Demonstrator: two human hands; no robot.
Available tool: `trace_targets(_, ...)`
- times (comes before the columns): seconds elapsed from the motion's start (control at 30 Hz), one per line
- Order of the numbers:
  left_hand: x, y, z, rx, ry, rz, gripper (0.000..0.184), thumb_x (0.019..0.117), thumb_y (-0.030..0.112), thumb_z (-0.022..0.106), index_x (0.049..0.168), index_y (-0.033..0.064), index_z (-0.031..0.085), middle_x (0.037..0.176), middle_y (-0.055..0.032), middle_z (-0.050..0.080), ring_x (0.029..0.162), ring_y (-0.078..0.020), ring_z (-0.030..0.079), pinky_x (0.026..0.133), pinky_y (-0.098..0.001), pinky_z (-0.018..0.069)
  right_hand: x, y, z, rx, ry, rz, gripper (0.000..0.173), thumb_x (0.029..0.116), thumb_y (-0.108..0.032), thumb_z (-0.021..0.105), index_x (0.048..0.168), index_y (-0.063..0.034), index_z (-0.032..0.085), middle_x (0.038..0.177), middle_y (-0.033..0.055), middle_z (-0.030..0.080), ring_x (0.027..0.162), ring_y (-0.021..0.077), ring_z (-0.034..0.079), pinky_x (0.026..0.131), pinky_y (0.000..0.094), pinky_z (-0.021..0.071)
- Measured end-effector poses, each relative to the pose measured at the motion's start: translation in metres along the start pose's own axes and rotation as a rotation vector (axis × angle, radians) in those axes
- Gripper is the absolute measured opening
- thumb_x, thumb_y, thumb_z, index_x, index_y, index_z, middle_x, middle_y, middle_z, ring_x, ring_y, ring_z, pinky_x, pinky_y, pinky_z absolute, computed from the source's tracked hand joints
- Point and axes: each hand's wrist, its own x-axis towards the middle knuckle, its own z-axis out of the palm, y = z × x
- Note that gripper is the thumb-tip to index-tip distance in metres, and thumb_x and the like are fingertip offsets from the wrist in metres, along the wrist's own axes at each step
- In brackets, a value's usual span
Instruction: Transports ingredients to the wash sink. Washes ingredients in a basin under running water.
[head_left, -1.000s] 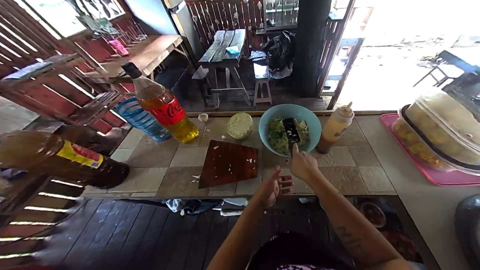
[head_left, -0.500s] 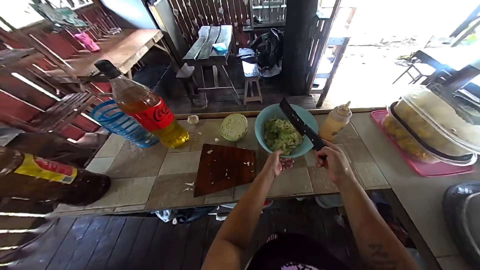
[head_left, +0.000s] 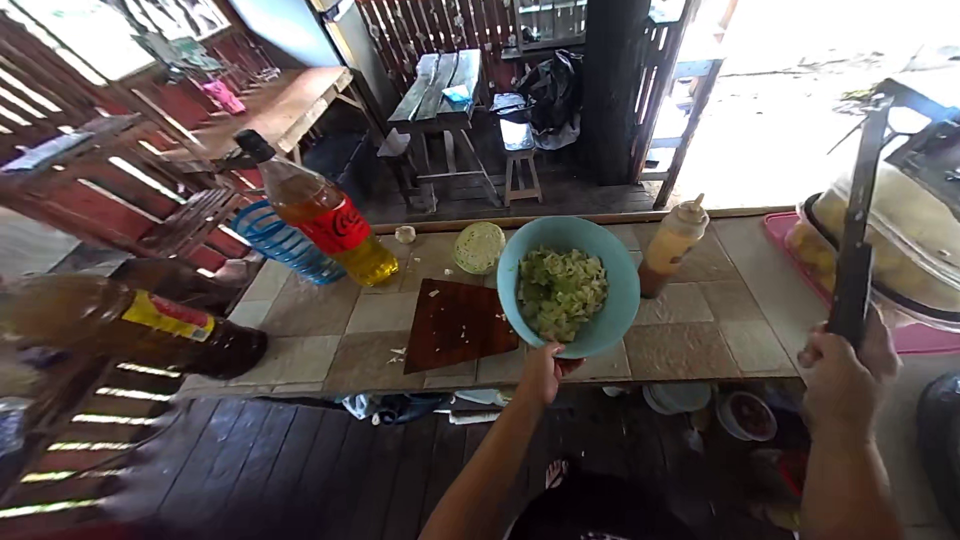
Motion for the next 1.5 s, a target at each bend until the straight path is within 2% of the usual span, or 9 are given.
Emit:
trace_targets(0.1,-0.040,-0.012,-0.012,0.006,0.023,0.036,0.028,0.1033,-0.002,0.043,0.131,-0.0056,0.044,0.099,-0.0171,0.067,0.079,-0.0218,0.071,0.072,-0.0357,0.0616,0.002,0.032,-0.016,-0.381,-0.145,0.183,0.059,0.1013,-0.009,0.046,0.158,0.0008,0.034,0.142,0.0310,0.054,0.121,0.0383,0.059,0.102,0.0542,0.0467)
trace_targets(0.2,-0.089,-0.025,-0.019,-0.002,0.067,0.028,0.026,0.1020,-0.002,0.042,0.128,-0.0056,0.046,0.098,-0.0172,0.070,0.080,-0.0231,0.073,0.073,-0.0370,0.0630,0.004,0.067,-0.017,-0.657,-0.300,0.244,0.057,0.1044,-0.013,0.047,0.159,-0.0057,0.036,0.147,0.0341,0.050,0.135,0.0551,0.048,0.106,0.0733,0.0369)
trace_targets(0.73,-0.215,-0.156,-0.009,-0.219,0.383,0.250,0.029,0.0950,-0.010,0.044,0.121,-0.0006,0.050,0.096,-0.0090,0.072,0.082,-0.0174,0.073,0.074,-0.0346,0.0627,0.041,0.151,0.011,-0.993,-0.573,0.079,0.065,0.1006,-0.020,0.058,0.160,-0.0097,0.035,0.153,0.0321,0.043,0.138,0.0490,0.047,0.108,0.0627,0.0430)
trace_targets(0.83,-0.223,-0.170,-0.007,-0.253,0.407,0.297,0.028,0.0943,-0.009,0.044,0.120,0.0000,0.051,0.096,-0.0076,0.072,0.084,-0.0166,0.073,0.075,-0.0345,0.0626,0.043,0.122,0.001,-0.897,-0.669,-0.043,0.070,0.1010,-0.031,0.061,0.159,-0.0012,0.034,0.160,0.0372,0.026,0.147,0.0564,0.028,0.117,0.0675,0.0288)
trace_targets(0.93,-0.228,-0.174,-0.008,-0.262,0.440,0.291,0.029,0.0942,-0.009,0.045,0.122,-0.0011,0.050,0.097,-0.0084,0.072,0.083,-0.0168,0.073,0.075,-0.0352,0.0628,0.011,0.044,-0.003,-0.513,-0.729,-0.311,0.056,0.1004,-0.019,0.063,0.149,0.0049,0.047,0.150,0.0382,0.041,0.136,0.0546,0.045,0.111,0.0607,0.0398)
trace_targets(1.07,-0.233,-0.177,-0.018,-0.252,0.458,0.284,0.034,0.0962,-0.010,0.045,0.130,-0.0030,0.046,0.101,-0.0099,0.069,0.086,-0.0167,0.072,0.076,-0.0356,0.0621,-0.052,-0.033,0.032,-0.060,-1.247,-0.606,0.044,0.1011,-0.022,0.056,0.134,0.0066,0.060,0.132,0.0293,0.061,0.120,0.0373,0.062,0.100,0.0472,0.0536)
trace_targets(1.2,-0.250,-0.177,-0.036,-0.216,0.440,0.282,0.034,0.0965,-0.010,0.046,0.130,-0.0024,0.045,0.099,-0.0076,0.069,0.083,-0.0135,0.071,0.074,-0.0325,0.0616,-0.112,-0.074,0.112,-0.262,-1.615,-0.553,0.052,0.1081,-0.031,0.053,0.148,0.0012,0.049,0.149,0.0269,0.052,0.139,0.0426,0.049,0.115,0.0590,0.0378)
trace_targets(1.33,-0.274,-0.171,-0.074,-0.196,0.402,0.265,0.035,0.0979,-0.010,0.045,0.132,-0.0022,0.045,0.100,-0.0082,0.070,0.084,-0.0147,0.072,0.075,-0.0345,0.0633,-0.212,-0.071,0.180,-0.300,-1.665,-0.529,0.060,0.1026,-0.051,0.057,0.140,-0.0041,0.058,0.145,0.0258,0.053,0.131,0.0457,0.053,0.105,0.0692,0.0423)
trace_targets(1.5,-0.298,-0.161,-0.145,-0.371,0.514,0.177,0.030,0.0989,-0.008,0.043,0.128,-0.0013,0.048,0.094,-0.0110,0.069,0.075,-0.0195,0.072,0.066,-0.0368,0.0623,-0.318,-0.109,0.194,-0.319,-2.291,-1.006,0.039,0.0983,-0.028,0.068,0.132,-0.0079,0.068,0.144,0.0237,0.055,0.133,0.0447,0.052,0.109,0.0680,0.0365)
